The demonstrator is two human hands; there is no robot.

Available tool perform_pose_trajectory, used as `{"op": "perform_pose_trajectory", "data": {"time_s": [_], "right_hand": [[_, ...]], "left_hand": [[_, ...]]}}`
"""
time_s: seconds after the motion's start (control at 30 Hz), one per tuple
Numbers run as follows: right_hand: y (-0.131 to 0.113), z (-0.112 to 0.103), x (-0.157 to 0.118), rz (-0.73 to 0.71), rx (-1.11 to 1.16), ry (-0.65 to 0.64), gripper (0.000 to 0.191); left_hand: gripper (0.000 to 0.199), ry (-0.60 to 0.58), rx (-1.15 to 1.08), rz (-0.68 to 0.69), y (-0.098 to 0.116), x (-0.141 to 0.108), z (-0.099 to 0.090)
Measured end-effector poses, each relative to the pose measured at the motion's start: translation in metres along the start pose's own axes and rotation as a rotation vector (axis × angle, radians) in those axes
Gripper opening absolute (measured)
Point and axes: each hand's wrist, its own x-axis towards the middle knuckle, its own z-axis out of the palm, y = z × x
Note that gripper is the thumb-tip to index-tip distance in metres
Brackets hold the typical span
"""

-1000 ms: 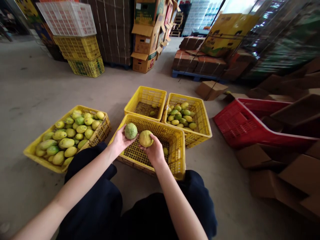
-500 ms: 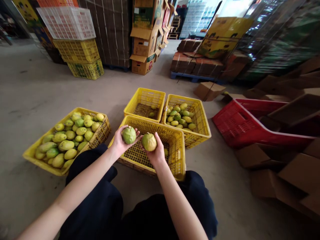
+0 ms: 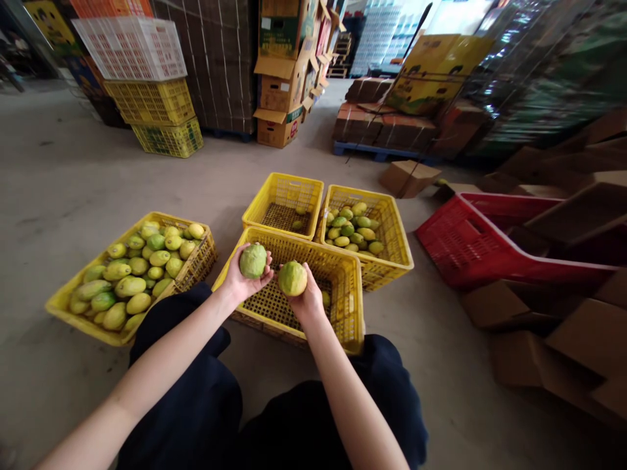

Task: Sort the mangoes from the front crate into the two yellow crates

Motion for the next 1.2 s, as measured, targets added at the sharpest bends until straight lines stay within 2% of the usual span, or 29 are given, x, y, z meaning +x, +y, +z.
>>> {"op": "perform_pose_trajectory", "data": {"time_s": [0.1,0.2,0.3,0.47,0.57,0.7,0.8,0.9,1.03,1.2], "right_hand": [[0.001,0.000,0.000,-0.029,0.012,0.028,0.023],[0.000,0.006,-0.005,-0.054,0.013,0.078,0.030],[-0.003,0.014,-0.012,-0.064,0.008,0.120,0.034],[-0.008,0.023,-0.024,-0.086,0.014,0.172,0.022],[-0.009,0.027,-0.025,-0.055,0.013,0.219,0.019],[-0.007,0.026,-0.021,0.010,0.056,0.242,0.023],[-0.006,0.022,-0.019,0.031,0.077,0.195,0.025],[-0.006,0.019,-0.018,-0.009,0.051,0.106,0.025],[-0.012,0.016,-0.019,-0.035,-0.005,-0.050,0.023],[-0.020,0.017,-0.026,-0.109,-0.011,-0.180,0.036]], "left_hand": [[0.047,-0.070,0.040,-0.024,0.000,0.000,0.001],[0.051,-0.108,0.056,0.013,-0.001,0.000,0.002],[0.053,-0.099,0.025,0.033,-0.004,0.003,0.001],[0.050,-0.021,-0.091,0.084,-0.006,0.008,0.000],[0.050,-0.033,-0.097,0.065,-0.006,0.005,0.001],[0.039,-0.071,-0.090,0.028,-0.006,-0.003,0.002],[0.040,-0.107,-0.101,0.077,-0.006,-0.005,0.001],[0.042,-0.100,-0.079,0.108,-0.007,-0.003,0.002],[0.045,-0.092,-0.061,0.058,-0.007,0.000,0.004],[0.040,-0.087,-0.058,0.061,-0.006,0.000,0.008]]}}
